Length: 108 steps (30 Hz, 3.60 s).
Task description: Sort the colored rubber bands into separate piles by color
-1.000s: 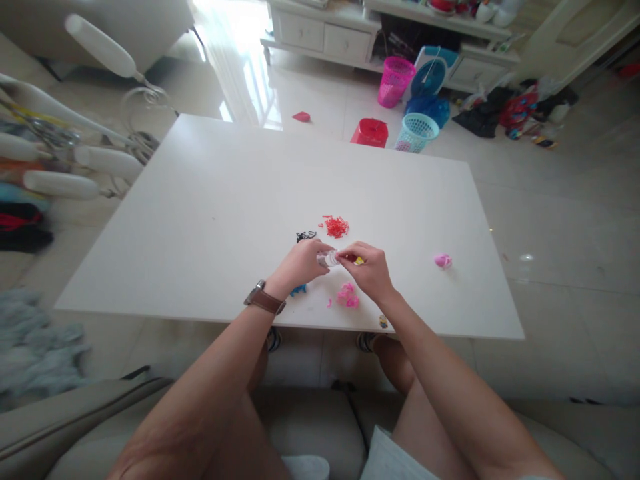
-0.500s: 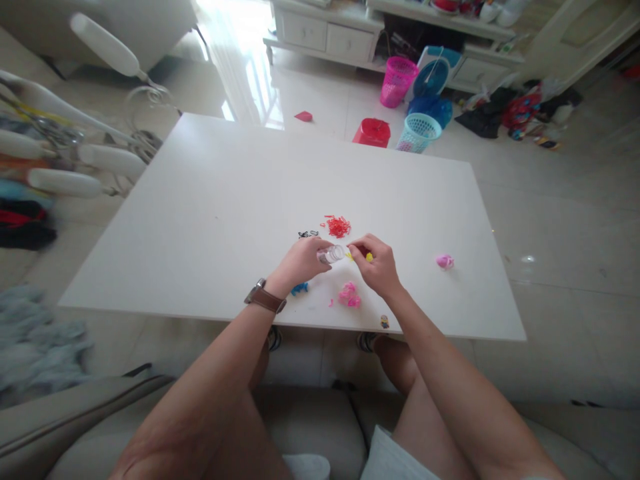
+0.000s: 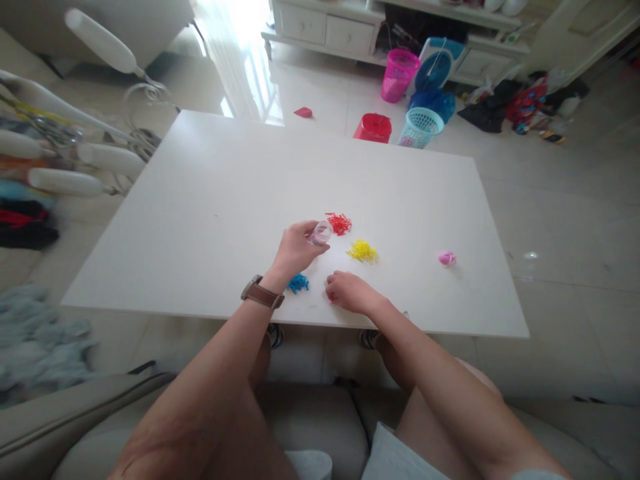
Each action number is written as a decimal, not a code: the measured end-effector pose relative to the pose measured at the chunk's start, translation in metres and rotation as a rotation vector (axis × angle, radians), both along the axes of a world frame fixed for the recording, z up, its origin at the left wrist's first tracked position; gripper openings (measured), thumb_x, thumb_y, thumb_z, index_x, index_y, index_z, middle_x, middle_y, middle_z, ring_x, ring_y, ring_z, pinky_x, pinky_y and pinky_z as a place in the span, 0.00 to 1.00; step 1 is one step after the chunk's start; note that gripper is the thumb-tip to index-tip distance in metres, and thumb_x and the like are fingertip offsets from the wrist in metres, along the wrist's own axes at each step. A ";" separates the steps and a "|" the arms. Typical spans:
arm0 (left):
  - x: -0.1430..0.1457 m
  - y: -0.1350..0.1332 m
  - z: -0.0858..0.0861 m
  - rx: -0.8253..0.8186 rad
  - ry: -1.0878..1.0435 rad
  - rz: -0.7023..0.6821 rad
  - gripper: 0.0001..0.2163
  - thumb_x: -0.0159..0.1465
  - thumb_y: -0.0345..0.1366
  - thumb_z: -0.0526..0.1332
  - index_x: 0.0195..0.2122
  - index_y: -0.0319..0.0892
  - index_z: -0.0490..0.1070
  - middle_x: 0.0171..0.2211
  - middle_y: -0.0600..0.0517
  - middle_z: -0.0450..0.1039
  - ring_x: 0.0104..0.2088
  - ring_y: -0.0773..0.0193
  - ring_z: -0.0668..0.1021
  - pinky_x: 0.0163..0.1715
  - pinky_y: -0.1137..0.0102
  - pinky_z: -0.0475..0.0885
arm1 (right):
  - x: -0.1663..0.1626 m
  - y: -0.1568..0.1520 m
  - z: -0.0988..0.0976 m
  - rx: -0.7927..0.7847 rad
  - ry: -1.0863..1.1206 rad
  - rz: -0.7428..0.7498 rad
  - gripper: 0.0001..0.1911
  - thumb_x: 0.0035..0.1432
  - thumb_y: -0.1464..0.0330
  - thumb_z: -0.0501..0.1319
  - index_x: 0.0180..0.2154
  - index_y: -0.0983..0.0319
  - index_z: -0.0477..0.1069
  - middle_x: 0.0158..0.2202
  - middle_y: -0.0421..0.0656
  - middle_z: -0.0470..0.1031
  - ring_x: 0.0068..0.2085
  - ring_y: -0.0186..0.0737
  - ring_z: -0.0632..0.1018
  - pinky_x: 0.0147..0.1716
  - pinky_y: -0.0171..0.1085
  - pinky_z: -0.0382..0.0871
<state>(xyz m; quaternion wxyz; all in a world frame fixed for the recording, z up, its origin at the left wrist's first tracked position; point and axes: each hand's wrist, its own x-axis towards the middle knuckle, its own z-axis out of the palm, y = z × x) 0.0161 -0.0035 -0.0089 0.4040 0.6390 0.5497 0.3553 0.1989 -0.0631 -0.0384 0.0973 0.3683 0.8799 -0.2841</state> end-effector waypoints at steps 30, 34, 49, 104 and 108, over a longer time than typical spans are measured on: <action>-0.004 0.000 0.003 -0.009 0.027 -0.009 0.13 0.50 0.34 0.67 0.38 0.40 0.80 0.35 0.52 0.80 0.39 0.58 0.80 0.46 0.64 0.75 | 0.018 0.001 0.007 0.072 -0.202 -0.130 0.07 0.61 0.74 0.60 0.38 0.63 0.77 0.40 0.51 0.80 0.41 0.45 0.78 0.37 0.37 0.62; -0.004 0.001 0.001 -0.014 0.020 -0.013 0.14 0.50 0.34 0.68 0.40 0.41 0.80 0.37 0.52 0.81 0.40 0.58 0.80 0.47 0.64 0.75 | 0.018 0.002 0.001 0.047 -0.182 -0.155 0.07 0.60 0.75 0.60 0.37 0.63 0.77 0.38 0.50 0.81 0.39 0.43 0.78 0.35 0.36 0.61; 0.001 -0.003 0.002 -0.001 0.057 -0.123 0.14 0.52 0.31 0.68 0.41 0.41 0.80 0.37 0.52 0.81 0.39 0.58 0.80 0.45 0.64 0.73 | 0.055 0.029 0.045 -0.257 0.801 -0.686 0.06 0.50 0.67 0.70 0.30 0.62 0.76 0.32 0.41 0.81 0.37 0.38 0.80 0.44 0.40 0.73; 0.028 -0.018 0.003 0.020 -0.015 -0.195 0.14 0.52 0.31 0.70 0.42 0.42 0.81 0.39 0.50 0.81 0.40 0.57 0.80 0.44 0.64 0.75 | 0.043 0.019 0.059 0.562 0.791 -0.644 0.06 0.67 0.68 0.61 0.38 0.59 0.77 0.36 0.43 0.76 0.35 0.37 0.77 0.38 0.38 0.72; 0.030 -0.016 0.006 -0.054 -0.227 -0.062 0.12 0.53 0.34 0.70 0.40 0.39 0.79 0.38 0.49 0.81 0.42 0.57 0.81 0.45 0.63 0.77 | 0.055 0.021 0.040 0.210 0.396 -0.617 0.03 0.63 0.72 0.63 0.36 0.62 0.76 0.32 0.41 0.77 0.33 0.36 0.76 0.37 0.35 0.68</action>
